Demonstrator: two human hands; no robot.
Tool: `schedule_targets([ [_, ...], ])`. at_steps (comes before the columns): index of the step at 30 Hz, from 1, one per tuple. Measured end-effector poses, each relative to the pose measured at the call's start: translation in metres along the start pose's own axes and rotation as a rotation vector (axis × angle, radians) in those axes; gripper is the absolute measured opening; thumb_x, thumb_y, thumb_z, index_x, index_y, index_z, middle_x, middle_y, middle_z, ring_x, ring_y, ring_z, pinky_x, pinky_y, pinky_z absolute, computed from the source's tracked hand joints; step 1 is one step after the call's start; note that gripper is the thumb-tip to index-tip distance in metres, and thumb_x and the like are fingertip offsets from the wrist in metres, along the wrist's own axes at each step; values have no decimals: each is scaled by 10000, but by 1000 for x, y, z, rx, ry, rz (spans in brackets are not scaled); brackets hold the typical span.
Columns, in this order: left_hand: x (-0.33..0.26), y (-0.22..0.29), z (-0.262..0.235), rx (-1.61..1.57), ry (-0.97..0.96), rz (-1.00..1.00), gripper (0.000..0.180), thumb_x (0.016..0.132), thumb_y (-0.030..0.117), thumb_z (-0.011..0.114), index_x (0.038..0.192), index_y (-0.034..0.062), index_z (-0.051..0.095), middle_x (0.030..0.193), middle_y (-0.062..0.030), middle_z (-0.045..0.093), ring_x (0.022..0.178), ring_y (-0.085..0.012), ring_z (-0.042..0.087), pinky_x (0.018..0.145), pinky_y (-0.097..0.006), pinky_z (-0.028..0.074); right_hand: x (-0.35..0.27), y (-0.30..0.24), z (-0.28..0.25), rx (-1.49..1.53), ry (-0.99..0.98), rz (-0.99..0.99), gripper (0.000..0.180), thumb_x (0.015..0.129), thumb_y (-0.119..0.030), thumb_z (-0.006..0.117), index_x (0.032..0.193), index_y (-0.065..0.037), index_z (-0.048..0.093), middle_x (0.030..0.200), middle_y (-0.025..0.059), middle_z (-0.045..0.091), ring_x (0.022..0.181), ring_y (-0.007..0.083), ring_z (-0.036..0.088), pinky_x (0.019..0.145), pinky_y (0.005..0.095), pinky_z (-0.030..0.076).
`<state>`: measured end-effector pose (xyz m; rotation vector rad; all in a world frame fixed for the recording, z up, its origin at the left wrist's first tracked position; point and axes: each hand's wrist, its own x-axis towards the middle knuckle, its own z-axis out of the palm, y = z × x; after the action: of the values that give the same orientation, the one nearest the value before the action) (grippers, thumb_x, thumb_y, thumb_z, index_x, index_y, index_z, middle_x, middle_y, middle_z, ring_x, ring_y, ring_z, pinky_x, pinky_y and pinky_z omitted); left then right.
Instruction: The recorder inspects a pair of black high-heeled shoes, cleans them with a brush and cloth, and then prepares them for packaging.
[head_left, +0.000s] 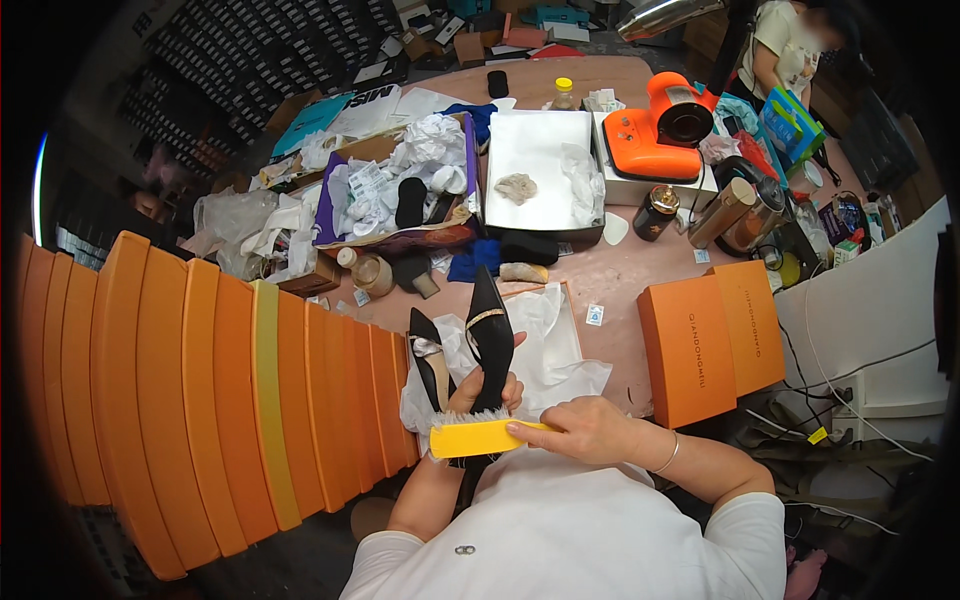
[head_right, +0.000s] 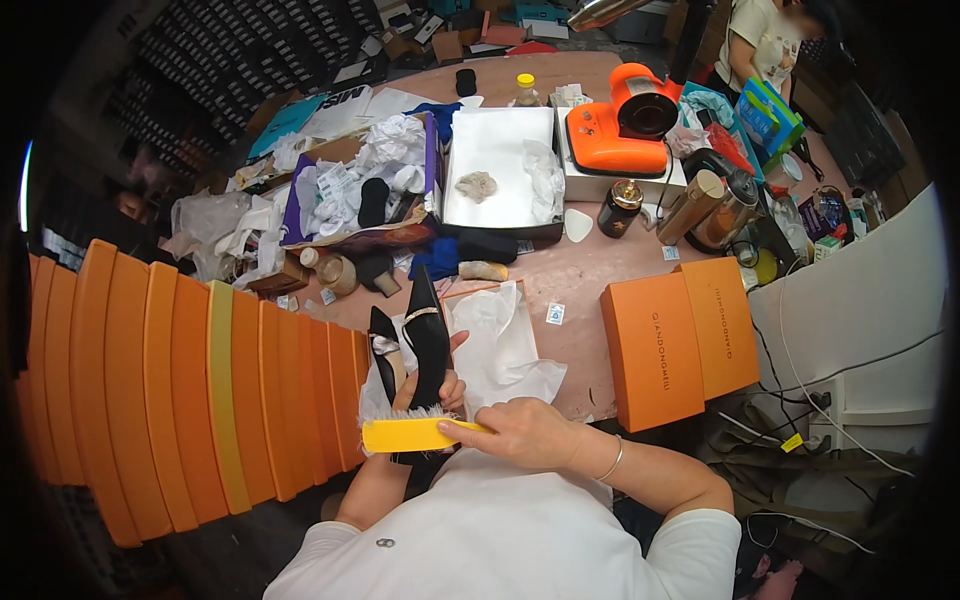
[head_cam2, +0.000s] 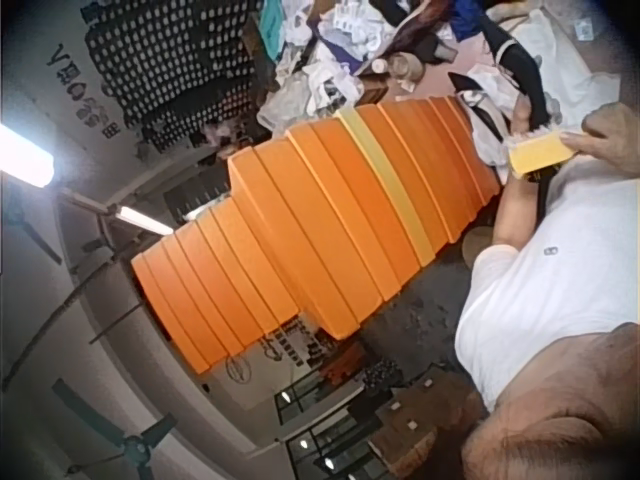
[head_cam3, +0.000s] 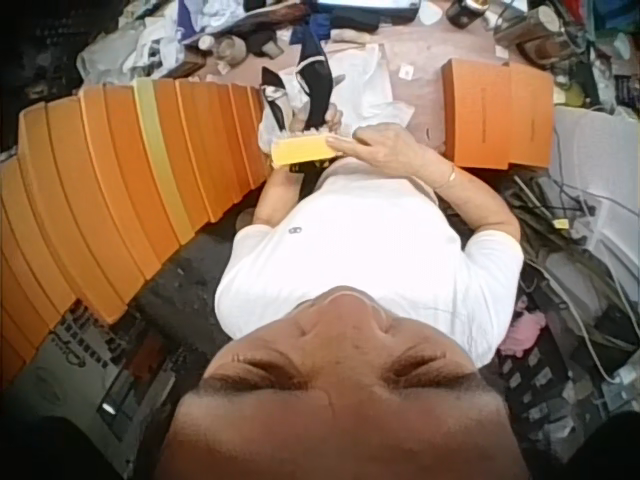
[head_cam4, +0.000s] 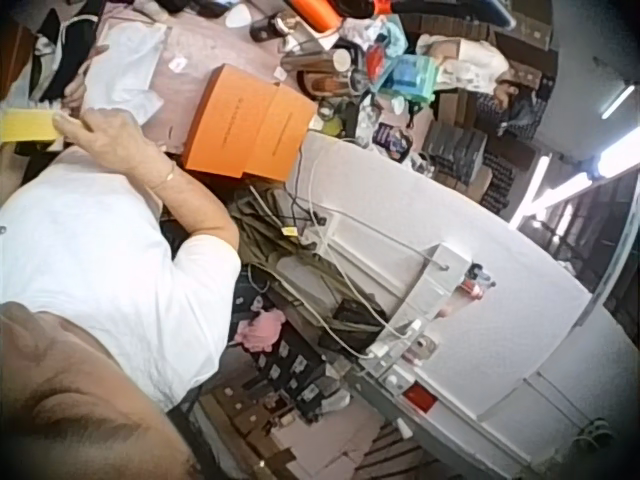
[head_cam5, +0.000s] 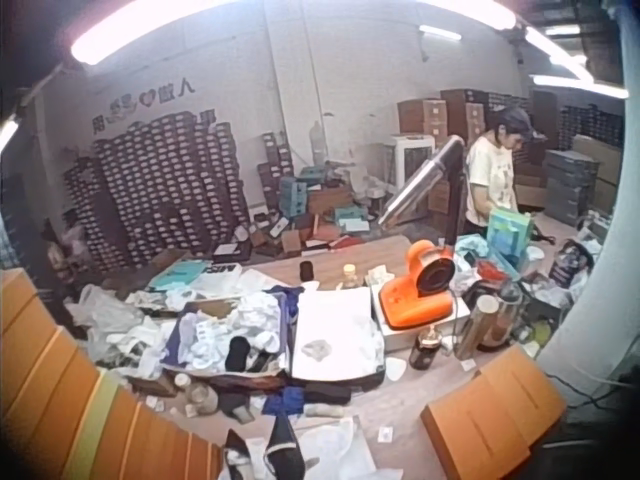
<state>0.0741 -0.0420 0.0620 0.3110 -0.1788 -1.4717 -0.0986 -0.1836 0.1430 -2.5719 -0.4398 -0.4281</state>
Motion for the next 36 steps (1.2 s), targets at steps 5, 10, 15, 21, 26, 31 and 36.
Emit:
schedule_targets([
  [5,-4,-9,-17,160,-82,-48,884,873,420,668,1516,70,174,682,-51,605,585,-133,473,566,-269,346,-27,110,-7,-313,321,672,441,874,-131,645,1306,-97,562,715,76,551,596,194,585,525,314,483],
  [10,-4,-14,-18,83,-10,-68,864,877,430,660,1520,104,183,686,-40,587,625,-125,458,586,-265,348,-19,74,-20,205,575,748,415,900,-87,631,1306,-53,552,855,164,637,700,249,623,638,330,495],
  [15,4,-13,-50,-142,59,22,730,937,336,601,1516,136,203,798,-45,550,680,-127,464,616,-257,380,-2,9,9,400,151,474,383,931,-179,594,1305,-98,565,774,131,602,651,273,609,611,356,504],
  [21,19,11,-63,-173,152,123,674,938,178,605,1500,112,239,888,-40,513,708,-125,487,645,-241,429,1,-23,13,392,-105,206,408,927,-307,582,1314,-179,564,726,64,568,555,213,589,483,336,486],
  [26,15,6,-38,-14,395,137,617,937,190,608,1471,110,310,874,-39,507,694,-121,487,617,-237,428,-10,44,10,-66,82,366,437,885,-242,640,1310,-171,565,710,62,557,569,218,589,486,331,483],
  [31,19,1,-38,-382,181,61,567,982,212,506,1480,72,273,892,-73,511,677,-132,474,624,-236,450,-32,90,4,570,548,970,399,943,-152,599,1331,-69,547,748,-15,518,601,70,466,531,214,401],
  [36,21,2,-12,-642,57,32,617,986,236,479,1493,22,199,904,-137,512,628,-149,496,569,-240,475,-24,71,18,862,551,981,411,969,-189,574,1347,-37,517,734,-42,486,606,30,420,520,183,356],
])
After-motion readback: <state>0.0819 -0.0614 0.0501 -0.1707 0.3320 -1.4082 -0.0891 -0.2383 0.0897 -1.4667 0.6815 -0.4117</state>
